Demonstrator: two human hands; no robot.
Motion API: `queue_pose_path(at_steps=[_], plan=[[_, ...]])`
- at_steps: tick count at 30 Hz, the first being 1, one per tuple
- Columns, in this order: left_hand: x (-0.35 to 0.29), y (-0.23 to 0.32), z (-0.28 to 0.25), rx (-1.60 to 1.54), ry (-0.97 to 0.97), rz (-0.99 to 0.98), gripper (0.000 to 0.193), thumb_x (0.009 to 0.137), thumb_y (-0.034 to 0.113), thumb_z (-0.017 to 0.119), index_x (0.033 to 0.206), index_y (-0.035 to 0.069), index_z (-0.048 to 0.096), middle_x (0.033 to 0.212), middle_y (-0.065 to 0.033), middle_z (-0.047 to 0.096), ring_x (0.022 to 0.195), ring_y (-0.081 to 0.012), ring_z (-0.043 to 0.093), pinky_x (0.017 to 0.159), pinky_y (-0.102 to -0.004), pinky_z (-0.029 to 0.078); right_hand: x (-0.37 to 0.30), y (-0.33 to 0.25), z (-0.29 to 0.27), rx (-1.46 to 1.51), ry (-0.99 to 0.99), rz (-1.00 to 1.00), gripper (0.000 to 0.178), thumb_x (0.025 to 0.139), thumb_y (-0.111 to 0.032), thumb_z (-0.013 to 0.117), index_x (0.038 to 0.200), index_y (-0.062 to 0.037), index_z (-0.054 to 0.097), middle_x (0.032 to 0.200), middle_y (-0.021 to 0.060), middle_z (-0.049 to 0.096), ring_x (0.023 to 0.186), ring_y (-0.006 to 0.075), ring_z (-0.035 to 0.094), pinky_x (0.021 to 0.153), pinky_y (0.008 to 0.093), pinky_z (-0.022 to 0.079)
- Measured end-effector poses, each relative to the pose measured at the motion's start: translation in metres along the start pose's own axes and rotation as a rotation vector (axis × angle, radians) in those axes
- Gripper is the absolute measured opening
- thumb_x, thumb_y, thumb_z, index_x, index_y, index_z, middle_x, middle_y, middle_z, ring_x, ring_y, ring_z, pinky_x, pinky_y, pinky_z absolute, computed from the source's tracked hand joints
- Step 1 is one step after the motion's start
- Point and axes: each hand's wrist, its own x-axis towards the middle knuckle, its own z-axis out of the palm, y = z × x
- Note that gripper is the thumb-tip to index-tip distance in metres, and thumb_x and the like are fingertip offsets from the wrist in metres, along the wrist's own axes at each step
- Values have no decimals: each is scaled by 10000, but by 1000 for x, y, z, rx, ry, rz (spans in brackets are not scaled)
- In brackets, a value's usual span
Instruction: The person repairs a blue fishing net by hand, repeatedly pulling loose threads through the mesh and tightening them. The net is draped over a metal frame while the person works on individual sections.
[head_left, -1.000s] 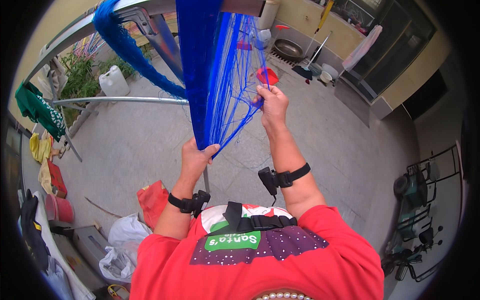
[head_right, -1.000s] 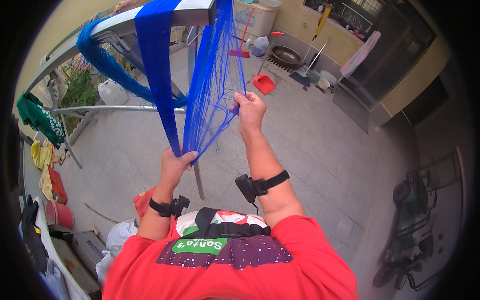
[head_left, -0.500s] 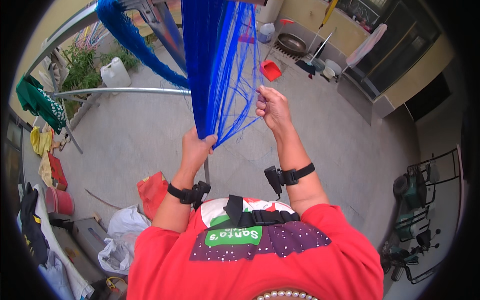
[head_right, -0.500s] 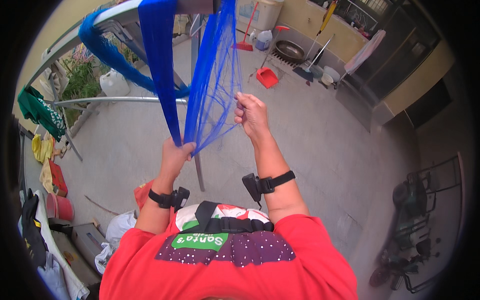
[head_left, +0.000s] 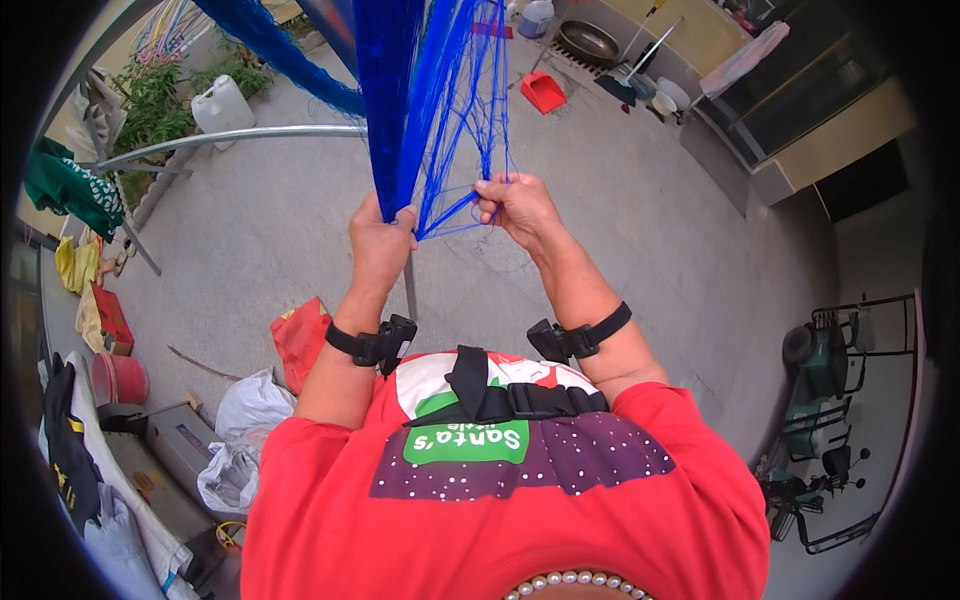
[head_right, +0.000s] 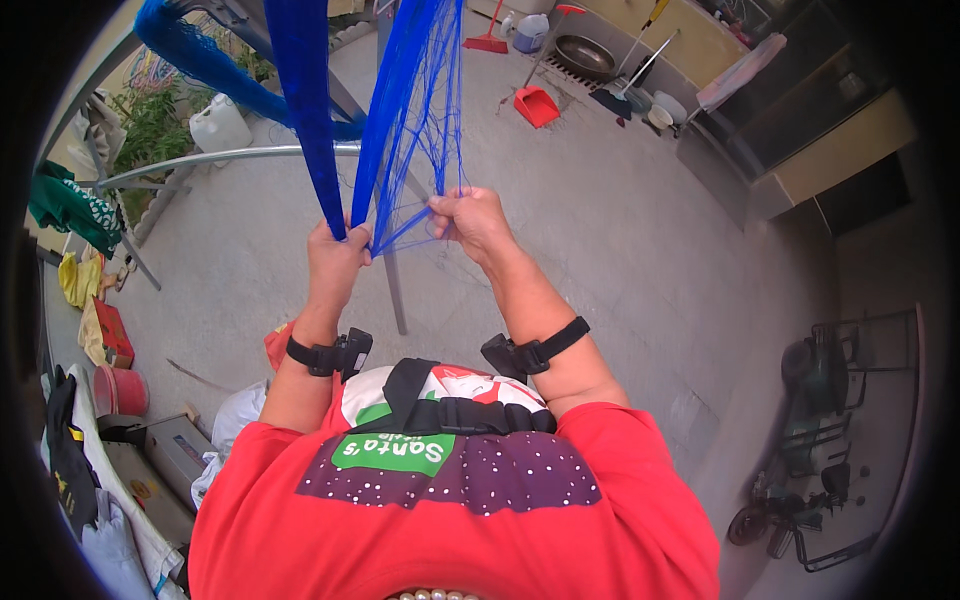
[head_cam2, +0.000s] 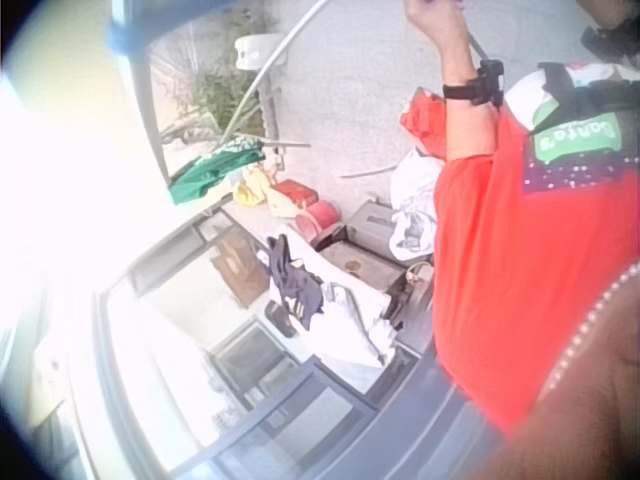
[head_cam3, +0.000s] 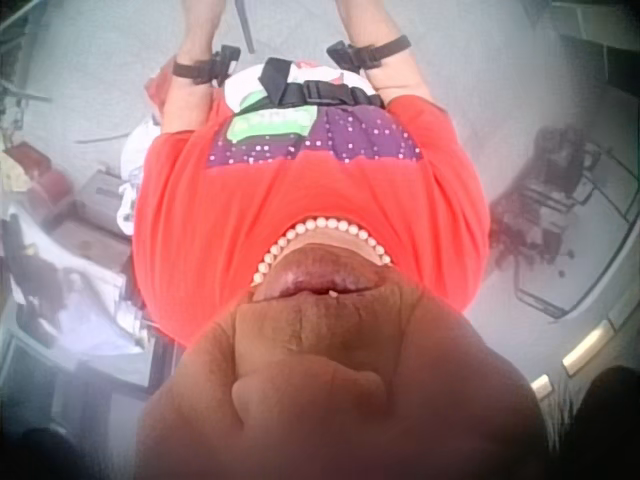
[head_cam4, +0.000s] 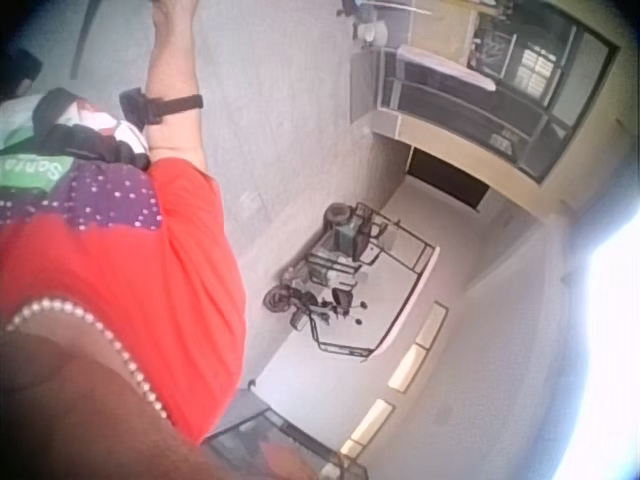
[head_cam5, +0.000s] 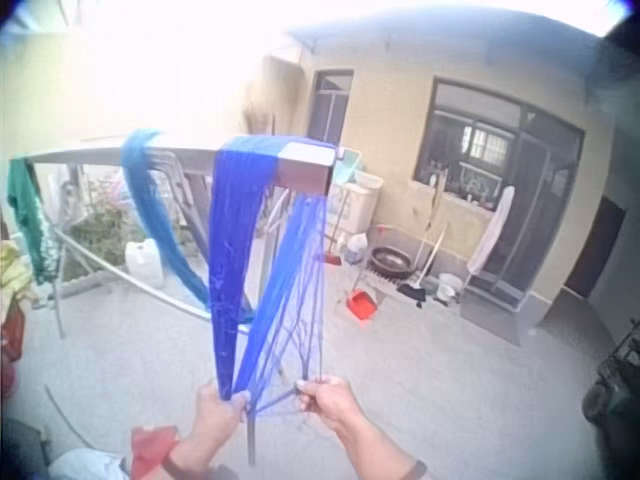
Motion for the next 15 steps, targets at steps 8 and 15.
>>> queue_pose_path(at_steps=[8,15], plan=[[-3,-2,0,11,-75,-22,54,808,49,609,801,9,573,623,-11,549,462,-63,488,433,-205,362,-19,9,-10,-248,-86,-9,171,911,-137,530,836,3,592,773,91,640,579,137,566,539,275,489],[-5,-3,-7,-55,-47,-21,159,844,85,603,960,-23,589,730,-28,588,505,-55,496,454,-182,365,-37,32,-49,-524,-153,-234,192,858,-115,546,979,9,630,711,28,634,659,80,557,618,232,435]])
